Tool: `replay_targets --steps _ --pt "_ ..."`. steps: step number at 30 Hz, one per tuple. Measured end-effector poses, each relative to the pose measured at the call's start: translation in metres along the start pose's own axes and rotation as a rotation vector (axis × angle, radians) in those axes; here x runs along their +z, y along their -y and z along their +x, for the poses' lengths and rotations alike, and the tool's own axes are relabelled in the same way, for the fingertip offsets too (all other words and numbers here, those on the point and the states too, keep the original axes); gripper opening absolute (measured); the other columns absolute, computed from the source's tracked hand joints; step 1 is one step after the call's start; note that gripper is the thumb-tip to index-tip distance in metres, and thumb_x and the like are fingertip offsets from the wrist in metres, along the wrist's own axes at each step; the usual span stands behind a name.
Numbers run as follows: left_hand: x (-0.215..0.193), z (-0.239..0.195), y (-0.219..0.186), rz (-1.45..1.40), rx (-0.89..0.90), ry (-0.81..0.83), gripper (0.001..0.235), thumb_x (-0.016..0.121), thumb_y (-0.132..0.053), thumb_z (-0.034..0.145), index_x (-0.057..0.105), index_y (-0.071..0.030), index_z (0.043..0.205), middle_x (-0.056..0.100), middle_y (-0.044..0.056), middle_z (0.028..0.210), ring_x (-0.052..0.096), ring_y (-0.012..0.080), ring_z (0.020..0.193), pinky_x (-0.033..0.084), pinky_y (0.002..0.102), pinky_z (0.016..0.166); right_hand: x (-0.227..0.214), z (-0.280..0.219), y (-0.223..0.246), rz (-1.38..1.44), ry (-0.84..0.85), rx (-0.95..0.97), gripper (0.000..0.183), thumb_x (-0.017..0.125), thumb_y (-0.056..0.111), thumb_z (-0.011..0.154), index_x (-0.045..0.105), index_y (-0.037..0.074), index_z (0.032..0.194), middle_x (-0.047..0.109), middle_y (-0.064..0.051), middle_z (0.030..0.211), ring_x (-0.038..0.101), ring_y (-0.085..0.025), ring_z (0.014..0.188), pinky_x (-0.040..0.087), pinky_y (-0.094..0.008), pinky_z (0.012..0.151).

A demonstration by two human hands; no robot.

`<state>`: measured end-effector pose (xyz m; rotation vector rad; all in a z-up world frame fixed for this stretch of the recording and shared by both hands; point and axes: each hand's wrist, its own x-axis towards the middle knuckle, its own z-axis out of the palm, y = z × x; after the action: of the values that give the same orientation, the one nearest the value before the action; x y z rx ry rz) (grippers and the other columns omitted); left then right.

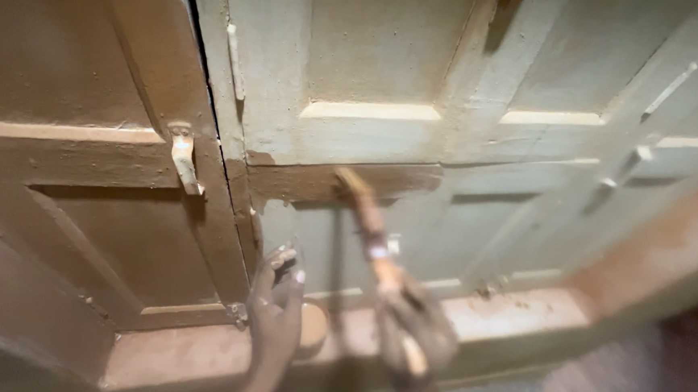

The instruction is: The person paints a wooden door with brown paint using a brush. They repeatedly dip the brush into a small paint can and apply paint to the door panels and frame.

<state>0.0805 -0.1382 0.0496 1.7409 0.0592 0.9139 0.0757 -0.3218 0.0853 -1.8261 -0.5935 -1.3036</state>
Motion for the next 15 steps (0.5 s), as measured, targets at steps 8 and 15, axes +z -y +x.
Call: replay_targets --steps 8,15 --pt "-0.009 0.003 -0.002 -0.010 -0.062 0.003 0.034 0.064 -0.007 0.093 0.064 -0.001 0.126 0.069 0.013 0.126 0.067 0.0229 0.117 0.051 0.034 0.103 -0.028 0.017 -0.029 -0.205 -0.233 0.050 0.017 0.071 -0.007 0.091 0.072 -0.004 0.107 0.072 -0.022 0.109 0.071 -0.035 0.101 0.058 -0.042 0.092" --pt "-0.015 0.004 0.001 -0.090 -0.121 0.002 0.034 0.064 -0.007 0.093 0.064 -0.002 0.126 0.068 0.011 0.130 0.067 0.0201 0.117 0.052 0.033 0.103 0.019 0.001 -0.007 -0.106 -0.154 0.023 0.022 0.078 -0.004 0.083 0.074 -0.001 0.105 0.070 -0.024 0.111 0.072 -0.034 0.099 0.061 -0.038 0.084"
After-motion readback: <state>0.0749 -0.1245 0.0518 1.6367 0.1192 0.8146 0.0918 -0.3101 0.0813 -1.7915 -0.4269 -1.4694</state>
